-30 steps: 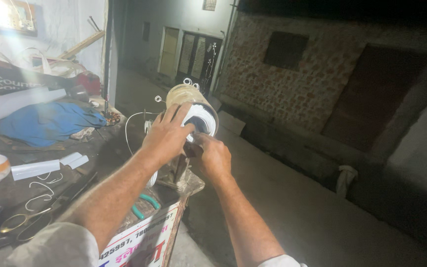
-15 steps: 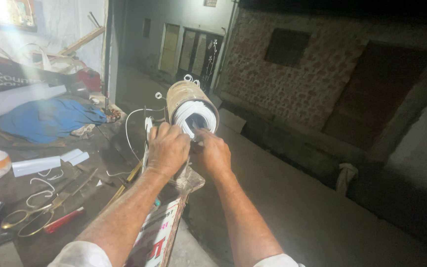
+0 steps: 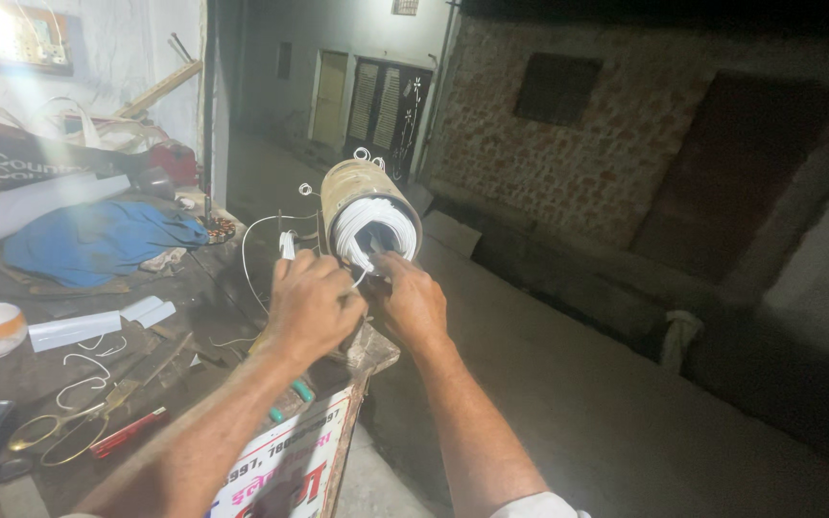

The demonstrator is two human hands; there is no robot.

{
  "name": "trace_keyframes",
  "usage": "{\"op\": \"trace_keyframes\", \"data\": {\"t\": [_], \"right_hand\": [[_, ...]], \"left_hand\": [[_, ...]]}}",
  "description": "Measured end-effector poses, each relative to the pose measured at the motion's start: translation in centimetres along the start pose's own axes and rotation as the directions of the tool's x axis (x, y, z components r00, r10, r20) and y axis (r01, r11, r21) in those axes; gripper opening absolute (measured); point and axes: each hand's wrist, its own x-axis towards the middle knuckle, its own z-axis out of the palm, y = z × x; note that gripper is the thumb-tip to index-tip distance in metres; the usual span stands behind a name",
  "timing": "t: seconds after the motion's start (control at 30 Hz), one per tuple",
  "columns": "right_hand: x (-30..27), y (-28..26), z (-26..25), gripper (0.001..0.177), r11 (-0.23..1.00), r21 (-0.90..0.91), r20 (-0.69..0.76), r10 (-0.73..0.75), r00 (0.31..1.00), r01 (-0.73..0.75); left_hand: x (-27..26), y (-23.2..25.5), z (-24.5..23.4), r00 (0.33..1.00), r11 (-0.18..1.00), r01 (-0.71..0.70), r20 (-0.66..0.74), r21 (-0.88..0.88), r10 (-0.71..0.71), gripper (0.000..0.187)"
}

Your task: The person winds white wire around a cylindrical form mounted on a workbench. They use a wooden stick to press and align the wire, then trim excess wire with pliers. The person continues winding and adjusting the wire by hand throughout the clip.

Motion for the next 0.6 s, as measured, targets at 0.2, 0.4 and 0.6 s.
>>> {"op": "trace_keyframes", "data": {"t": [0.2,0.4,0.6], "right_hand": [[-0.3,-0.4,-0.4,0.037,1.0,0.027,-0.021,-0.001,1.0,0.002],[-0.4,-0.4,-0.4,0.038,0.999,0.034,-0.008,0.021,1.0,-0.021],[-0.4,-0.6,-0.5,0.038,0.999,0.03,-0.039,-0.015,0.999,0.016]], "left_hand": [[-1.2,-0.5,-0.9,0.996,1.0,-0.012,-0.087,0.02,0.013,0.011],[0.7,-0.9,-0.2,0.992,0.981,-0.076,-0.083,0.176,0.092,0.013],[0.7,-1.5,-1.8,0.968,0.963,-0.25,0.024,0.097,0.249,0.014]]}}
